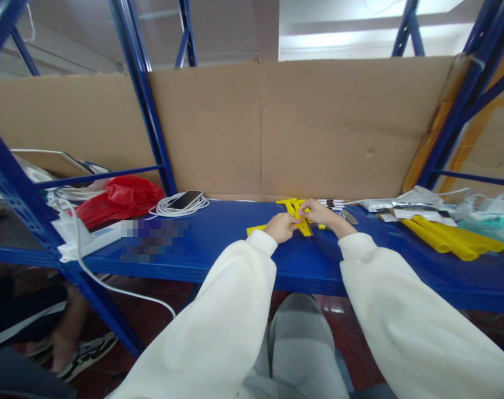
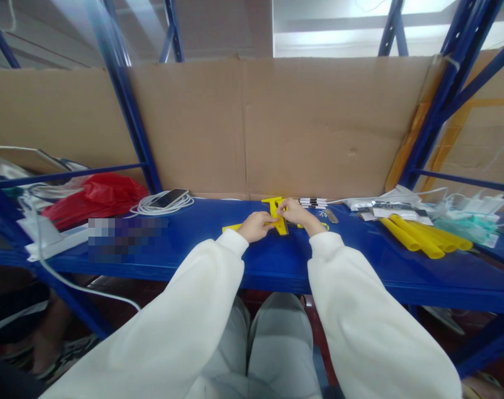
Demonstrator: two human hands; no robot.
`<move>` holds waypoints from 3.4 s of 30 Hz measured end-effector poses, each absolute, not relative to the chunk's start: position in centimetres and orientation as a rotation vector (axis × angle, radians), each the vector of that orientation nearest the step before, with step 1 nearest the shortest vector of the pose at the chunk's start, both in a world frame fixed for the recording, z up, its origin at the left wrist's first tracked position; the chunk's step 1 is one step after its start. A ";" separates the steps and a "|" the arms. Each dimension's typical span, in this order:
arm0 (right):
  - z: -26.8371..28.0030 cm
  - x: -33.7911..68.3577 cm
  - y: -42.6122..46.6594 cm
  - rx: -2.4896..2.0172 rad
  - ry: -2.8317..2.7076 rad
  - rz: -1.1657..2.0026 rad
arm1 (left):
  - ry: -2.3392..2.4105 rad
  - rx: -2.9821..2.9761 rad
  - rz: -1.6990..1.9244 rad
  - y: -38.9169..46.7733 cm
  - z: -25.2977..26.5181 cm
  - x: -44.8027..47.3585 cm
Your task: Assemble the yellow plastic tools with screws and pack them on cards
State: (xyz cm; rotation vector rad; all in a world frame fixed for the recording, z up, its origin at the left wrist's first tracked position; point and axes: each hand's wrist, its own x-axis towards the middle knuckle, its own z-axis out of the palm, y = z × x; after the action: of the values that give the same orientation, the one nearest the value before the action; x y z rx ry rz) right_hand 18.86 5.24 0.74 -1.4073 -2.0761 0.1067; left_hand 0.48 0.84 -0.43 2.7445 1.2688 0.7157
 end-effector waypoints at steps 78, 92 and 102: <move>-2.3 30.0 5.3 -2.291 -1.285 -0.026 | 1.015 1.193 1.027 0.4 2.7 -0.8; -1.3 29.0 4.5 -2.329 -1.433 -0.033 | 1.031 1.261 0.763 -0.8 2.1 -0.1; -1.3 29.0 5.0 -2.322 -1.495 -0.047 | 0.998 1.269 0.753 -1.0 2.2 -0.1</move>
State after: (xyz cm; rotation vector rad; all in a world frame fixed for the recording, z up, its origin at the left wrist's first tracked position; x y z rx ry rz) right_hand 29.01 5.04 -1.33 -2.3216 -1.4953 -0.0475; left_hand -0.05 -1.03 2.24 1.2694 0.9978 0.7531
